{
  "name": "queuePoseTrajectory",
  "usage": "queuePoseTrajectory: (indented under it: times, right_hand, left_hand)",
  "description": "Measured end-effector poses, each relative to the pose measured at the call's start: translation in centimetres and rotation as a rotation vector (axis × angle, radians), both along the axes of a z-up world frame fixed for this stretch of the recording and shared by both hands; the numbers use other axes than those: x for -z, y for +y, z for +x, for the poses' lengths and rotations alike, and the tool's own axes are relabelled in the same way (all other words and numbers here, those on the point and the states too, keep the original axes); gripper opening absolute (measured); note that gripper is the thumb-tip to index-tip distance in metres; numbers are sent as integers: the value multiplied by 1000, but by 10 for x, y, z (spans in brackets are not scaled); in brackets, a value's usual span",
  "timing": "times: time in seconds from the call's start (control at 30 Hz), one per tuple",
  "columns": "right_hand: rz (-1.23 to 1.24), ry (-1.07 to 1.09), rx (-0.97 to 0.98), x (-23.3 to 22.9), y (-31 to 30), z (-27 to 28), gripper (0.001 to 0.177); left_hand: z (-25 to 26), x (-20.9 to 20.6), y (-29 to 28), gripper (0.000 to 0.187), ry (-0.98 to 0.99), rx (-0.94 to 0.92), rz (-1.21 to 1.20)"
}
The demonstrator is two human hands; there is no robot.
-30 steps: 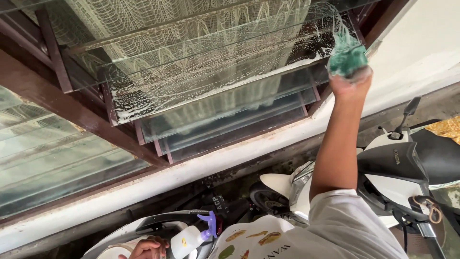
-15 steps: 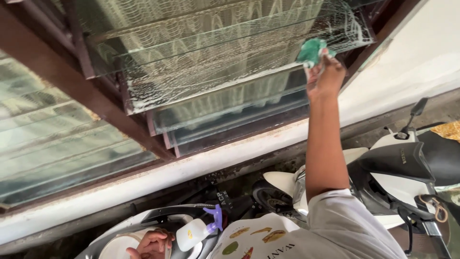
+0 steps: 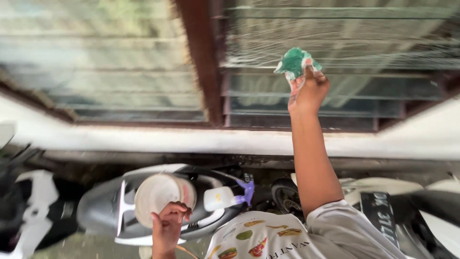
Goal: Cleaning individual glass panes of a louvered window using a spray bottle, sponge, and squeegee.
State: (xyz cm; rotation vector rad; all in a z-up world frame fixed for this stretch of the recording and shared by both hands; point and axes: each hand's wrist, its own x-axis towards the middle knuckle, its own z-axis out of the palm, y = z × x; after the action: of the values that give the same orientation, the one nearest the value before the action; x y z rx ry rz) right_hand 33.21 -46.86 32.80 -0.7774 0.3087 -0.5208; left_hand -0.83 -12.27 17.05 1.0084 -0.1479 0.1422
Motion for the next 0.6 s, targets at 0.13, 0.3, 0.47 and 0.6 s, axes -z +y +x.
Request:
queuePoseTrajectory:
  times: [0.13, 0.3, 0.47, 0.6]
  right_hand:
    - [26, -7, -71, 20, 62, 16, 8]
    - [100, 53, -117, 24, 133, 24, 35]
    - [-44, -12, -321, 15, 162, -16, 23]
    - [-170, -66, -551, 48, 177, -46, 14]
  left_hand:
    - [-27, 1, 16, 85, 46, -94, 3]
    - [-54, -4, 30, 83, 59, -127, -13]
    - [-69, 7, 43, 82, 45, -122, -34]
    - [-88, 25, 51, 81, 90, -143, -9]
